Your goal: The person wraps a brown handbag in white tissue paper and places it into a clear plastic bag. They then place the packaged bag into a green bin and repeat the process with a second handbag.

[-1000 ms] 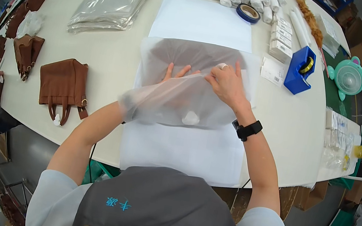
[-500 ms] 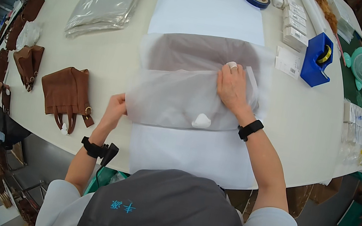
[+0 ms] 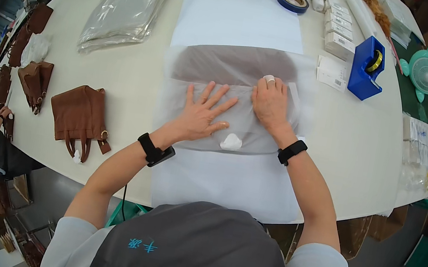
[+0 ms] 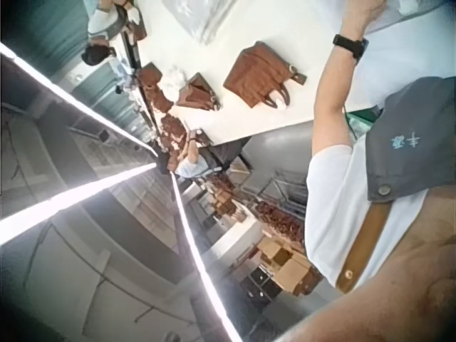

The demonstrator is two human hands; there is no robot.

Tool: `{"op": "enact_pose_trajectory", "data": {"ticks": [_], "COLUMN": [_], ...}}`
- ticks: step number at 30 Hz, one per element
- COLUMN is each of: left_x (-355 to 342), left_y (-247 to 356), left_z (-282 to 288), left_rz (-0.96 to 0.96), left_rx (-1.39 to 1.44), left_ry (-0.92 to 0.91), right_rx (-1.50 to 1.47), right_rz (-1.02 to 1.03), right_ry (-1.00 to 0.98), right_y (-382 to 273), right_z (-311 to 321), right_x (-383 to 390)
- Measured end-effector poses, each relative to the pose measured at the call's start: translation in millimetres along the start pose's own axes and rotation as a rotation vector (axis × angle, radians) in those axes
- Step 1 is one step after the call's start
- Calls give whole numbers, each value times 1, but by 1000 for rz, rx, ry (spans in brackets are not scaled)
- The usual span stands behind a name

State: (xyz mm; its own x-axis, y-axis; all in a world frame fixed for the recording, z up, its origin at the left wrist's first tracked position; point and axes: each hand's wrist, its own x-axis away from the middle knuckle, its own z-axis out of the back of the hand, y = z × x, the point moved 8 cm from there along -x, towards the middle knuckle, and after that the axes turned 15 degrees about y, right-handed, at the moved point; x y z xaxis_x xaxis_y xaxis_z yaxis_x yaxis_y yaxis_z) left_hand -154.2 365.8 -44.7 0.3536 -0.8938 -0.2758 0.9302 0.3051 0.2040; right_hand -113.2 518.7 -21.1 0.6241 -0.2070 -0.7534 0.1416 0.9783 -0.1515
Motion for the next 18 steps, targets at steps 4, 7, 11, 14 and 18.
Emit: {"op": "enact_pose_trajectory", "data": {"ticks": [4,7,11,14,18], "left_x": [-2,3,1,-3,-2], "left_y": [-10,-9,-8,-7,-5], "left_z": [-13,-14,-13,-13,-10], "left_rz": [34,27,19,15,10], "left_rx": [69,83,90,68,83], "left_ry": [-47,-25,-13,-46,-18], "right_rx": [157,-239,-568,-682,-598], "right_rz": [-524,-1048,-1097,-1070,-903], "right_ry": [-6,-4,-252,-366,-286], "right_y": [87,120,69,46,45], "right_z": [68,115,118,106,103], "right_x": [7,59,102,109,87]}}
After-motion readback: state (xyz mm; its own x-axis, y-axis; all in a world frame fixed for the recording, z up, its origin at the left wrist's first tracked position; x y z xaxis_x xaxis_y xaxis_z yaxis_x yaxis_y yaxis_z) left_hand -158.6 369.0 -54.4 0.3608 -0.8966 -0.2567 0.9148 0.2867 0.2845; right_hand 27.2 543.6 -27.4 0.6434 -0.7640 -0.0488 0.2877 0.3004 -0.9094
